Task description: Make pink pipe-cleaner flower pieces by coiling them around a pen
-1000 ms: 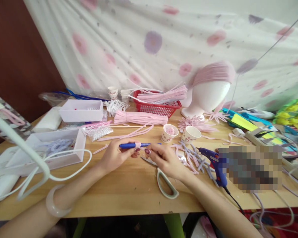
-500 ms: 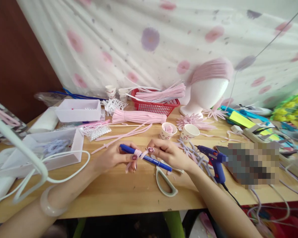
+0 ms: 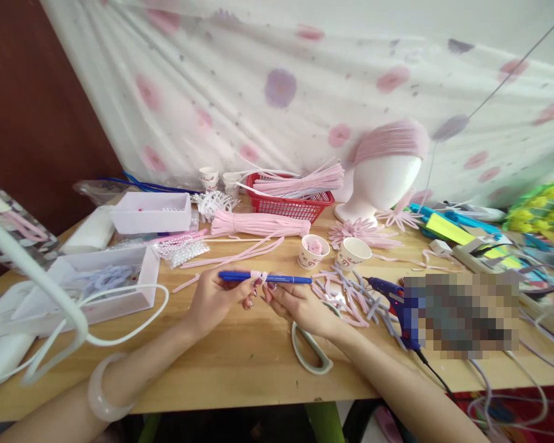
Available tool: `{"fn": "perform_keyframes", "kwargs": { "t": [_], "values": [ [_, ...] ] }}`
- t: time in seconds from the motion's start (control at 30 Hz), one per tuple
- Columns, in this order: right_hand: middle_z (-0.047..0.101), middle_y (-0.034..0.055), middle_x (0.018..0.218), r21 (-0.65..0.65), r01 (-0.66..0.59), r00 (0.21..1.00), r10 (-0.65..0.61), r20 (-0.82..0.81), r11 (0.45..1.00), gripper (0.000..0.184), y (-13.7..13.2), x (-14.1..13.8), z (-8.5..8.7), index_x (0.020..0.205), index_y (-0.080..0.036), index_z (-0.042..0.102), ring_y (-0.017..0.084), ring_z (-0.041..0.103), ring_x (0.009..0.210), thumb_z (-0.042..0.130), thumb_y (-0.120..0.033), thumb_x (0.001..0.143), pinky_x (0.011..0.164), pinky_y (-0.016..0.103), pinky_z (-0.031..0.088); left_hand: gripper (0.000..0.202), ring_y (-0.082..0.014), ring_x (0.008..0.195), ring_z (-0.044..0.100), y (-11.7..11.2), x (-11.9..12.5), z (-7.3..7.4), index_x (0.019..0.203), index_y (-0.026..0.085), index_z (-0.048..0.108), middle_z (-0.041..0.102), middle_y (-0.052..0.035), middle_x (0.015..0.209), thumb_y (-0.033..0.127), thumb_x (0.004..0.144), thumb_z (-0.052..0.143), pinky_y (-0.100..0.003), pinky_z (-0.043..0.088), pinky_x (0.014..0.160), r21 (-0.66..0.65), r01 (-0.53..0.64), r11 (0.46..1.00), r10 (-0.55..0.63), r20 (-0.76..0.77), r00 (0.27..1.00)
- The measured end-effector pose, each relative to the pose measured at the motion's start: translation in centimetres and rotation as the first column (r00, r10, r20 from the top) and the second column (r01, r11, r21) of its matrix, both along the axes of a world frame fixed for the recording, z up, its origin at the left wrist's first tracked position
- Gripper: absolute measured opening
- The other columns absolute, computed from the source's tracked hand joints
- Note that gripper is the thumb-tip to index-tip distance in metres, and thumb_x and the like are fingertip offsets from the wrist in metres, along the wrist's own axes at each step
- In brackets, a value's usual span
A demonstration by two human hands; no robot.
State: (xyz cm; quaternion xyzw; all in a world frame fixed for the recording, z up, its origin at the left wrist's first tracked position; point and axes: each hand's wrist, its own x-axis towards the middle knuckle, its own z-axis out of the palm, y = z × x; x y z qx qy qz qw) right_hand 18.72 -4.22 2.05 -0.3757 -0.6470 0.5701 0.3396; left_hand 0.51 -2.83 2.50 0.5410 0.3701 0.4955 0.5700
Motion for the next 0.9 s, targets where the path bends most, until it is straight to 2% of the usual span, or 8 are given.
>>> {"fn": "perform_keyframes", "kwargs": {
  "t": [0.13, 0.2, 0.27, 0.37, 0.6, 0.67, 0.77, 0.9],
  "values": [
    [0.036, -0.0056, 0.058, 0.142, -0.054, 0.990, 0.035, 0.135, 0.988, 0.033, -0.6, -0.5, 0.3, 0.076, -0.019, 0.045, 0.010, 0.033, 0.051, 0.037, -0.043, 0.097, 0.052, 0.023, 0.031, 0.021, -0.0099, 0.040, 0.057, -0.2, 0.4, -0.3, 0.074, 0.013, 0.069, 0.065, 0.0028, 0.053, 0.025, 0.062, 0.082, -0.021, 0.052, 0.042, 0.017, -0.134, 0.991, 0.134, 0.026, 0.991],
    [0.039, -0.0045, 0.061, 0.229, -0.094, 0.975, 0.044, 0.216, 0.969, 0.028, -0.9, -0.6, 0.8, 0.077, -0.019, 0.046, 0.010, 0.036, 0.053, 0.036, -0.035, 0.098, 0.054, 0.023, 0.033, 0.020, -0.0097, 0.040, 0.058, -0.1, 0.4, -0.6, 0.078, 0.013, 0.070, 0.066, 0.0025, 0.055, 0.026, 0.065, 0.079, -0.020, 0.052, 0.041, 0.049, -0.150, 0.988, 0.150, 0.006, 0.989],
    [0.041, -0.0036, 0.063, 0.276, -0.139, 0.961, 0.062, 0.270, 0.951, 0.026, -1.0, -0.5, 1.5, 0.076, -0.018, 0.047, 0.009, 0.038, 0.055, 0.037, -0.029, 0.097, 0.056, 0.023, 0.034, 0.017, -0.0097, 0.041, 0.059, 0.1, 0.2, -1.0, 0.079, 0.013, 0.071, 0.067, 0.0016, 0.057, 0.026, 0.068, 0.076, -0.020, 0.052, 0.042, 0.096, -0.108, 0.990, 0.114, -0.056, 0.992],
    [0.040, -0.0044, 0.061, 0.303, -0.174, 0.944, 0.071, 0.323, 0.937, 0.029, -0.9, 0.4, 2.6, 0.068, -0.017, 0.047, 0.008, 0.036, 0.054, 0.040, -0.026, 0.095, 0.054, 0.022, 0.031, 0.016, -0.0099, 0.044, 0.061, 0.4, -0.2, -1.1, 0.080, 0.013, 0.072, 0.067, 0.0009, 0.058, 0.026, 0.071, 0.074, -0.019, 0.052, 0.046, 0.127, 0.029, 0.991, -0.003, -0.197, 0.980],
    [0.028, -0.0075, 0.053, 0.345, -0.254, 0.879, 0.066, 0.473, 0.903, 0.034, -0.3, 2.5, 4.0, 0.059, -0.018, 0.036, 0.006, 0.027, 0.048, 0.047, -0.023, 0.091, 0.047, 0.021, 0.022, 0.019, -0.0102, 0.047, 0.061, 0.3, -0.7, 0.5, 0.082, 0.014, 0.074, 0.068, -0.0008, 0.061, 0.028, 0.071, 0.074, -0.019, 0.051, 0.047, 0.005, 0.229, 0.973, -0.210, -0.380, 0.901],
    [0.031, -0.0072, 0.053, 0.364, -0.283, 0.864, 0.071, 0.498, 0.887, 0.033, -0.1, 2.8, 4.4, 0.061, -0.018, 0.038, 0.006, 0.030, 0.048, 0.046, -0.023, 0.093, 0.048, 0.021, 0.025, 0.015, -0.0099, 0.048, 0.061, 0.4, -0.9, 0.9, 0.080, 0.014, 0.073, 0.068, -0.0005, 0.062, 0.026, 0.071, 0.074, -0.020, 0.052, 0.049, -0.082, 0.314, 0.946, -0.323, -0.356, 0.877],
    [0.040, -0.0054, 0.058, 0.360, -0.319, 0.890, 0.146, 0.432, 0.877, 0.031, 0.5, 3.3, 4.8, 0.067, -0.017, 0.046, 0.008, 0.038, 0.053, 0.042, -0.027, 0.096, 0.053, 0.021, 0.032, 0.017, -0.0098, 0.048, 0.062, 0.6, -1.4, 1.3, 0.079, 0.013, 0.070, 0.069, 0.0000, 0.062, 0.023, 0.068, 0.076, -0.020, 0.052, 0.049, -0.202, 0.417, 0.886, -0.456, -0.214, 0.864],
    [0.043, -0.0036, 0.064, 0.331, -0.328, 0.917, 0.214, 0.336, 0.885, 0.032, 1.4, 4.0, 4.5, 0.072, -0.017, 0.049, 0.009, 0.042, 0.060, 0.039, -0.031, 0.099, 0.059, 0.021, 0.036, 0.025, -0.0101, 0.046, 0.062, 0.9, -1.9, 1.2, 0.083, 0.013, 0.068, 0.069, -0.0006, 0.060, 0.029, 0.068, 0.079, -0.018, 0.050, 0.045, -0.228, 0.463, 0.857, -0.481, -0.030, 0.876]
  ]
}}
